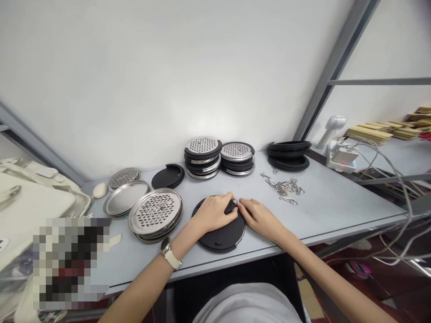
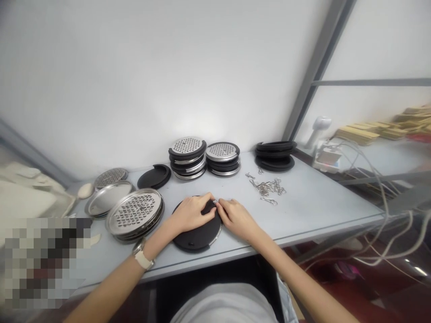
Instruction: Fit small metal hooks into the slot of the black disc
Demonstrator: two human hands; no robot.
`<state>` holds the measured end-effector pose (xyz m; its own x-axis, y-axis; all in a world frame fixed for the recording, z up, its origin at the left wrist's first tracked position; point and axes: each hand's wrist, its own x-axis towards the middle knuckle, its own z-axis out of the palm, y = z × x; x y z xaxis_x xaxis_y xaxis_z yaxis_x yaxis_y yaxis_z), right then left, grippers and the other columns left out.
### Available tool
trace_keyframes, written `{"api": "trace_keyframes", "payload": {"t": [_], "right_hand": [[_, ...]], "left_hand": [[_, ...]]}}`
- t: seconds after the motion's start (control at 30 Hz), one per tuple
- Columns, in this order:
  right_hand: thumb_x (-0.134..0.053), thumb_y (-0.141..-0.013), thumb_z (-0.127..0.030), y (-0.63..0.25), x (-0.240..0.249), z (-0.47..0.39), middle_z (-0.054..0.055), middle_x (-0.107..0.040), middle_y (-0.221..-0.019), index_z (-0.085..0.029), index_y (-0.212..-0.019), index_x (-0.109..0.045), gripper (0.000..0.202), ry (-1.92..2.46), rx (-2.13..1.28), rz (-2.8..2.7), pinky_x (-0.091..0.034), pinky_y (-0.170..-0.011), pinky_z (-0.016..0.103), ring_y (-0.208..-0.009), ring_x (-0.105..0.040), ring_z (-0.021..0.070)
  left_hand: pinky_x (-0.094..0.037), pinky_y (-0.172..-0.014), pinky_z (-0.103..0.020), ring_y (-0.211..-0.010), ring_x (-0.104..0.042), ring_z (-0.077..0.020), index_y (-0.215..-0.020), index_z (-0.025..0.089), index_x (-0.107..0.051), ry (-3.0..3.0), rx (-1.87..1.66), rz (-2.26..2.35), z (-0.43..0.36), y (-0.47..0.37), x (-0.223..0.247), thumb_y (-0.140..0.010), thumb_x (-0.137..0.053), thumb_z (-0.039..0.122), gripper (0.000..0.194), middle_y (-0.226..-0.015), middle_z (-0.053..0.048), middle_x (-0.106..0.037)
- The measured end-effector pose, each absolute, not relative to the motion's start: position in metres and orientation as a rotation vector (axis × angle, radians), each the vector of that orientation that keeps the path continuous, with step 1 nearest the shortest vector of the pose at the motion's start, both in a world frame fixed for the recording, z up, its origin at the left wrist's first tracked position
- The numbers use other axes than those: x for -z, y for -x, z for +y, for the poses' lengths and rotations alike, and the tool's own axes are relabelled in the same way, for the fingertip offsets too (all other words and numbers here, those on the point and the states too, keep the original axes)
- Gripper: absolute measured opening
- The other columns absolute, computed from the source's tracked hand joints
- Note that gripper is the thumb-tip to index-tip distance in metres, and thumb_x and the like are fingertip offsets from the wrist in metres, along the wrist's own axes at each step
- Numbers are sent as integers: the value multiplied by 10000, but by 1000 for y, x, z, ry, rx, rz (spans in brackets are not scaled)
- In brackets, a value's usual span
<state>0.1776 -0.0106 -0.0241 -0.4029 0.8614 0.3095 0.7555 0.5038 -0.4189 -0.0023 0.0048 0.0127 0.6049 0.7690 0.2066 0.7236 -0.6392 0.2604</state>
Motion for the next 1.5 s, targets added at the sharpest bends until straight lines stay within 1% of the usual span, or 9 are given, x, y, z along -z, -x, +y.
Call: {"api": "trace_keyframes", "payload": {"t": [0.1, 0.23, 0.5, 0.63, 0.73, 0.9, 1.07, 1.23, 1.5], "right_hand": [[-306, -968, -233, -177, 25, -11, 5, -538, -634, -213, -731, -441, 274, 1322, -287, -2266, -369, -610, 273, -625, -512, 166], [-298, -971, -234, -177, 24, -11, 8, -544, -640, -212, -729, -438, 280, 1312, -280, -2277, -374, -627, 280, -638, -520, 169], [-324, -951, -217, -176, 20, -13, 6, -538, -618, -214, -723, -457, 264, 1325, -292, -2261, -369, -602, 274, -617, -516, 167], [-339, -939, -217, -176, 21, -13, 7, -533, -620, -217, -725, -447, 239, 1345, -300, -2263, -368, -598, 271, -629, -514, 173], [-331, -943, -218, -176, 21, -13, 6, -531, -621, -219, -722, -427, 241, 1342, -304, -2264, -366, -599, 271, -623, -510, 173], [-322, -947, -216, -176, 19, -14, -1, -520, -616, -219, -722, -410, 242, 1333, -302, -2265, -358, -595, 270, -612, -506, 167], [-326, -939, -212, -175, 18, -14, -4, -509, -613, -220, -717, -396, 233, 1342, -301, -2266, -350, -593, 271, -613, -508, 168], [-336, -929, -211, -175, 19, -14, -2, -503, -607, -217, -718, -407, 223, 1342, -286, -2263, -339, -583, 267, -614, -503, 169], [-378, -904, -206, -175, 16, -16, -29, -443, -583, -220, -706, -354, 200, 1334, -349, -2239, -323, -565, 252, -578, -462, 151]], "left_hand": [[-427, -609, -292, -724, -644, -223, -1006, 205, -485, -2783, -357, 1248, 5, 4, -14, -889, -444, 360, 198, -805, -40, -664], [-430, -599, -299, -727, -654, -240, -1017, 200, -474, -2869, -304, 1178, 7, 6, -16, -902, -412, 353, 201, -800, -55, -670], [-445, -630, -299, -736, -657, -238, -991, 202, -477, -2826, -295, 1180, 7, 5, -16, -903, -412, 348, 182, -800, -59, -668], [-450, -643, -304, -745, -657, -242, -1024, 202, -479, -2818, -300, 1193, 8, 6, -15, -900, -422, 358, 207, -811, -63, -672], [-447, -635, -301, -753, -660, -243, -1056, 201, -470, -2839, -289, 1203, 8, 6, -16, -906, -415, 370, 232, -816, -63, -677], [-439, -617, -301, -744, -662, -244, -1035, 197, -467, -2858, -289, 1166, 9, 6, -15, -923, -385, 362, 215, -815, -62, -679], [-437, -620, -301, -750, -663, -243, -1039, 199, -464, -2847, -310, 1137, 10, 7, -14, -922, -395, 353, 205, -827, -60, -682], [-432, -602, -298, -737, -661, -244, -1028, 198, -465, -2865, -299, 1153, 10, 6, -14, -922, -393, 347, 197, -789, -54, -675], [-424, -576, -291, -713, -664, -237, -1032, 198, -450, -2905, -288, 1156, 10, 5, -14, -912, -403, 356, 204, -778, -40, -676]]}}
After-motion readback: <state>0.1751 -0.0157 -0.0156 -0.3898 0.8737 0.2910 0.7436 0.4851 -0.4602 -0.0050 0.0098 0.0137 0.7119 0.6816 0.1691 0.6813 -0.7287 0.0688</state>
